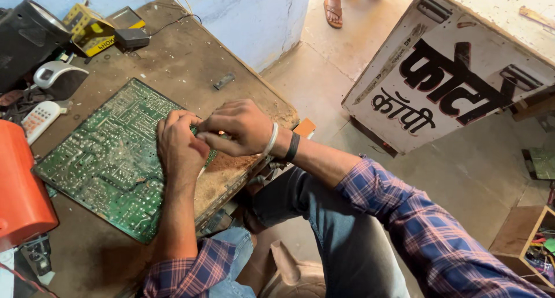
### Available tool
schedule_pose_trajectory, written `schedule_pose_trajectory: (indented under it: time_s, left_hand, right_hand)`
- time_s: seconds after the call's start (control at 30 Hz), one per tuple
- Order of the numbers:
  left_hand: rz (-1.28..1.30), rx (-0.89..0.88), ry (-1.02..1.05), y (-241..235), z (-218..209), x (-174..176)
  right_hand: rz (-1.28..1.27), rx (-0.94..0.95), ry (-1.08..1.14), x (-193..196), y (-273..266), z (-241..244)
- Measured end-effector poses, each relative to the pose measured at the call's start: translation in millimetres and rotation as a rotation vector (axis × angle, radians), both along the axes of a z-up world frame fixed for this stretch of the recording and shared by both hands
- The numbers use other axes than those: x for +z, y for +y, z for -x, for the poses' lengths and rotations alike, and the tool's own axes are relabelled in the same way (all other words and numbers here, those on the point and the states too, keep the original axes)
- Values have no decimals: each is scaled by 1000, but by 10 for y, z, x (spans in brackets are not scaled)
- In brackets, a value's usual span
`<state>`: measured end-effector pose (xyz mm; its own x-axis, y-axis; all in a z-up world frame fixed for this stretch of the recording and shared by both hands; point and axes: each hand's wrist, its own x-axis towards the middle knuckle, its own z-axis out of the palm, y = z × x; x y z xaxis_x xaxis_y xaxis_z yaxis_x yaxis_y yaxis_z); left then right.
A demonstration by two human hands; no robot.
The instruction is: The person uses a small metal tool to scrape and remove components from a green circuit board. They repeatedly lift and scrape small sections of the board's surface, occasionally pausing to inspect the removed material.
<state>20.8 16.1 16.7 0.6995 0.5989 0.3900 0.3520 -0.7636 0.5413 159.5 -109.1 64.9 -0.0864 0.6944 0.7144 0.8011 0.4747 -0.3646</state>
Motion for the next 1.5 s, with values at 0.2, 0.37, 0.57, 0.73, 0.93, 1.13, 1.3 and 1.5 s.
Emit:
schedule_pose_trajectory:
  time_s: [0.2,0.37,0.57,0.73,0.93,1.13,1.3,1.5]
  left_hand:
    - [32,66,42,5,-52,-53]
    - [52,65,39,48,-71,-69]
    - [47,66,47,29,-50,-80]
    - [83,85,99,18,-58,-54]
    - [61,67,47,7,-43,-45]
    - [75,69,56,0,-31,-56]
    - [54,58,35,20,-41,-61]
    - [78,63,55,2,-27,-64]
  right_hand:
    - [37,-182,337,-165,-152,-90]
    - [19,-250,329,-219,-238,-180]
    - [51,-269,375,-297,-236,-223]
    - [32,-236,346,-315,-242,-245]
    - [55,-288,365,-318,-258,-258]
    - [45,-272,323,-318,-271,-240]
    - [44,-266,318,-307,-254,-255]
    - [49,-248,321,-333,-273,-263]
